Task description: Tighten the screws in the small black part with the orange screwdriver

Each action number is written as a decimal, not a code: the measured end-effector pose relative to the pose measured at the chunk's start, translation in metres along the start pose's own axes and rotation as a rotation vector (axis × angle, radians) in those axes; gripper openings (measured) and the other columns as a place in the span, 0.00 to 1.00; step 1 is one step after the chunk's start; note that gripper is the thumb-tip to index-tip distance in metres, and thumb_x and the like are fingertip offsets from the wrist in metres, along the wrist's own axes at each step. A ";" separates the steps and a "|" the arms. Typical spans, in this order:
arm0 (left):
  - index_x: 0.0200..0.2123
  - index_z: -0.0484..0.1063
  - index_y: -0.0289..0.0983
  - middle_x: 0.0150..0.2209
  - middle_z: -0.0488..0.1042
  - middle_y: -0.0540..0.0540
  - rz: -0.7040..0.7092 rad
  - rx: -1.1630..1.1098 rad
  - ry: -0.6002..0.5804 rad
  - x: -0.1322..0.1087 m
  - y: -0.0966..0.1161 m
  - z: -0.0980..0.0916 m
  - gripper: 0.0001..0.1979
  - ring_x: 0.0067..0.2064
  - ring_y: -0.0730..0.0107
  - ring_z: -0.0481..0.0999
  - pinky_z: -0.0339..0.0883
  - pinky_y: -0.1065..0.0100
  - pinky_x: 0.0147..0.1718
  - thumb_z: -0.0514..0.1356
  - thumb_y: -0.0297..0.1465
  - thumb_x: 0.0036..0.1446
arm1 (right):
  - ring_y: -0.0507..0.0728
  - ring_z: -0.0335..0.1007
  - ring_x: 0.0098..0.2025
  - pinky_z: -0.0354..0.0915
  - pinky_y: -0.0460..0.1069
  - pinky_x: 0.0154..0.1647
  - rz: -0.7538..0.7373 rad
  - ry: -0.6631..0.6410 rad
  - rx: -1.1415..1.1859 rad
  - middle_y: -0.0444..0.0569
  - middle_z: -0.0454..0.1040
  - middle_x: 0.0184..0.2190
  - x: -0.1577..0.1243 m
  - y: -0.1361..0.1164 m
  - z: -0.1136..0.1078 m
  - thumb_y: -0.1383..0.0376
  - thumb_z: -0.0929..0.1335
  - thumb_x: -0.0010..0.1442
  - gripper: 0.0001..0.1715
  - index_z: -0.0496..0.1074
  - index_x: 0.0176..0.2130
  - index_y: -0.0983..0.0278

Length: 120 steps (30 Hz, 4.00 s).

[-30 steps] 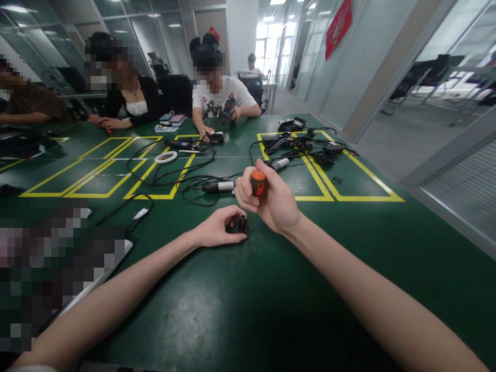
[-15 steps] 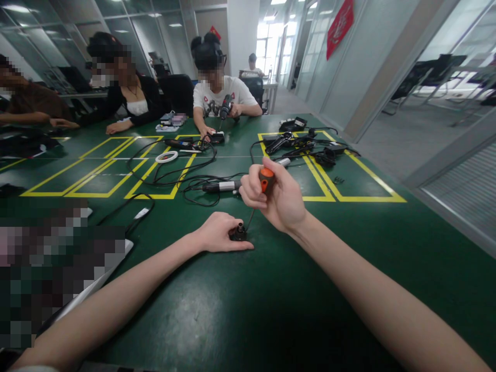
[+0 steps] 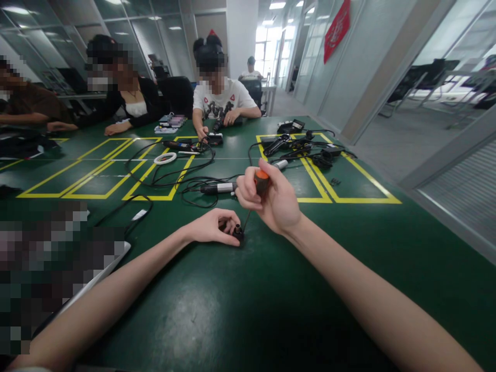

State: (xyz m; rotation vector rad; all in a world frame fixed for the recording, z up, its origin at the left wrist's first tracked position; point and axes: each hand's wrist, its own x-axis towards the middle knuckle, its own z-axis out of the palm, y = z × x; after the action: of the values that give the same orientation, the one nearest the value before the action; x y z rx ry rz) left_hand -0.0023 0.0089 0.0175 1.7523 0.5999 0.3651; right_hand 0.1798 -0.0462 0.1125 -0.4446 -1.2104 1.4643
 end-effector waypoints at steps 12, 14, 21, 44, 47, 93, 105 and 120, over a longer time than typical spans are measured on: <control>0.37 0.76 0.34 0.33 0.78 0.50 -0.005 -0.039 0.027 0.004 -0.004 -0.010 0.18 0.31 0.78 0.71 0.65 0.72 0.34 0.72 0.29 0.40 | 0.48 0.47 0.17 0.46 0.45 0.18 -0.039 0.023 0.020 0.38 0.58 0.17 -0.001 0.005 0.000 0.49 0.71 0.64 0.24 0.66 0.26 0.62; 0.38 0.77 0.34 0.34 0.79 0.50 -0.007 -0.047 0.019 0.004 -0.006 -0.011 0.17 0.31 0.77 0.71 0.66 0.72 0.34 0.70 0.28 0.40 | 0.48 0.47 0.17 0.45 0.46 0.18 -0.026 0.025 0.008 0.38 0.57 0.17 -0.001 0.005 0.000 0.48 0.69 0.66 0.28 0.66 0.24 0.62; 0.34 0.76 0.34 0.33 0.80 0.49 -0.015 -0.111 0.022 0.005 -0.007 -0.011 0.15 0.30 0.78 0.73 0.66 0.73 0.32 0.71 0.26 0.40 | 0.47 0.39 0.16 0.42 0.45 0.18 -0.004 0.004 0.071 0.35 0.51 0.16 -0.003 0.005 -0.003 0.46 0.69 0.65 0.25 0.67 0.28 0.61; 0.34 0.75 0.36 0.33 0.76 0.51 -0.015 -0.012 -0.031 0.002 0.002 -0.009 0.22 0.34 0.75 0.70 0.63 0.70 0.37 0.78 0.36 0.37 | 0.50 0.53 0.17 0.52 0.47 0.18 -0.060 0.099 -0.014 0.40 0.63 0.19 -0.002 0.005 0.002 0.48 0.71 0.62 0.24 0.62 0.27 0.59; 0.34 0.75 0.36 0.33 0.75 0.51 -0.012 -0.013 -0.033 0.002 0.002 -0.009 0.22 0.34 0.75 0.69 0.63 0.70 0.37 0.78 0.36 0.37 | 0.50 0.52 0.18 0.51 0.47 0.18 -0.043 0.124 -0.036 0.40 0.61 0.19 -0.002 0.004 0.003 0.45 0.70 0.63 0.27 0.61 0.25 0.60; 0.35 0.76 0.36 0.34 0.76 0.51 -0.029 -0.001 -0.006 0.002 0.001 -0.008 0.22 0.35 0.74 0.71 0.64 0.69 0.38 0.78 0.36 0.37 | 0.50 0.52 0.18 0.51 0.47 0.18 -0.047 0.110 0.004 0.40 0.62 0.20 -0.005 0.007 0.007 0.47 0.71 0.61 0.22 0.67 0.31 0.60; 0.36 0.76 0.36 0.35 0.76 0.51 -0.017 0.013 -0.007 0.002 -0.002 -0.008 0.22 0.35 0.74 0.71 0.62 0.69 0.37 0.77 0.37 0.39 | 0.49 0.54 0.17 0.49 0.47 0.18 -0.038 0.087 -0.002 0.41 0.64 0.18 -0.005 0.010 0.009 0.45 0.69 0.65 0.26 0.71 0.28 0.62; 0.36 0.75 0.35 0.33 0.76 0.51 -0.017 -0.010 0.001 0.003 -0.001 -0.006 0.22 0.34 0.75 0.70 0.62 0.70 0.36 0.77 0.35 0.38 | 0.48 0.46 0.17 0.45 0.47 0.18 -0.025 0.122 0.033 0.38 0.57 0.16 -0.004 0.013 0.008 0.41 0.71 0.60 0.28 0.71 0.28 0.62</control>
State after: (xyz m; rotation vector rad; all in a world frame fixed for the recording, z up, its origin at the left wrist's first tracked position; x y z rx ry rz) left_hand -0.0032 0.0158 0.0179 1.7360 0.6128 0.3570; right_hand 0.1684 -0.0507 0.1035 -0.4872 -1.0900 1.4135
